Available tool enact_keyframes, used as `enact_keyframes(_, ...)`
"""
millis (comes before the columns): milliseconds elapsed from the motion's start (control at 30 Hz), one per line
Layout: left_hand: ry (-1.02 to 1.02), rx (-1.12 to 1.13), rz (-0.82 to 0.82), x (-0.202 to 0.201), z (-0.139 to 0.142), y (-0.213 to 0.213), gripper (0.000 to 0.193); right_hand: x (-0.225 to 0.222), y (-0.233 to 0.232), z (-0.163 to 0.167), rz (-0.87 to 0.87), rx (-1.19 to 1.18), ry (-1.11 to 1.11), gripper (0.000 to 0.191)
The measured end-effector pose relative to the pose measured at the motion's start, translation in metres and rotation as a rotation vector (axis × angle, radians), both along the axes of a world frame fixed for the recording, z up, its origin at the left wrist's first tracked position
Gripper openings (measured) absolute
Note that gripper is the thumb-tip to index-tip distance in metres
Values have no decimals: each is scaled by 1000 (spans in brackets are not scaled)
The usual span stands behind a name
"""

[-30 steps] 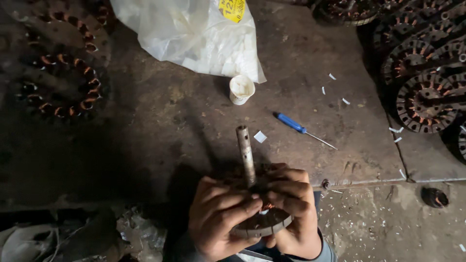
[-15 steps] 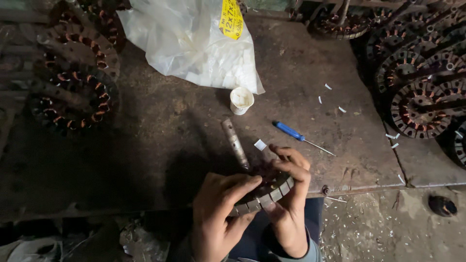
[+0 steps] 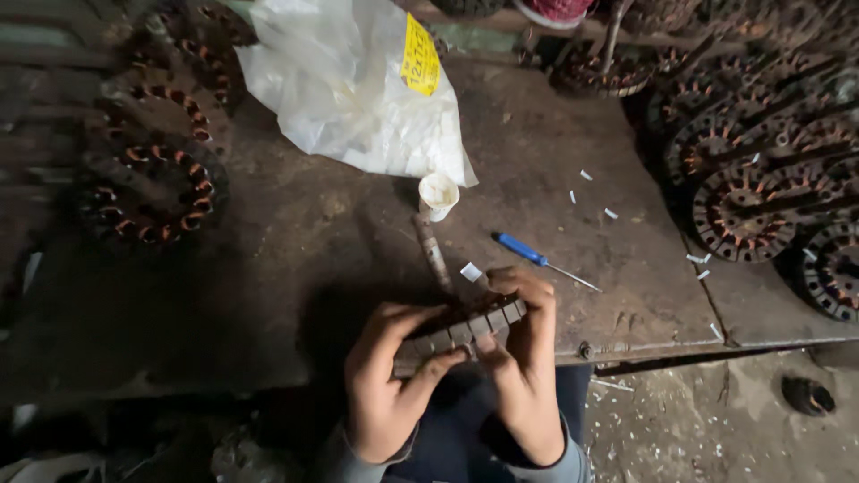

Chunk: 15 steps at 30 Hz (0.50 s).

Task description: The person inserts small white rectangular pieces into slots on a circular metal component with copper windings. They repeatedly pick up pieces from the table and place them into the component while holding it with both hands.

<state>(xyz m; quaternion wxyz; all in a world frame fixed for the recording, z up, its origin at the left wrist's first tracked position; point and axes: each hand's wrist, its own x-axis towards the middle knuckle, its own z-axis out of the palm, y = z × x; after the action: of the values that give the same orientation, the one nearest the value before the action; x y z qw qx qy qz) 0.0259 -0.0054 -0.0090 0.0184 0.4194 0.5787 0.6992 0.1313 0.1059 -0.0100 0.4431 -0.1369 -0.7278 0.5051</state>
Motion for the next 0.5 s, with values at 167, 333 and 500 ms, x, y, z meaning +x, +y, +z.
enact_keyframes(167, 27, -54, 16, -8, 18, 0, 34, -1, -6, -12, -119, 287, 176, 37)
enact_keyframes(333, 49, -151, -222, -30, 34, -5, 34, 6, 3, -21, -106, 413, 63, 23)
enact_keyframes(500, -59, -200, -400, -46, 39, -4, 26, 5, 9, -24, -59, 313, 44, 26)
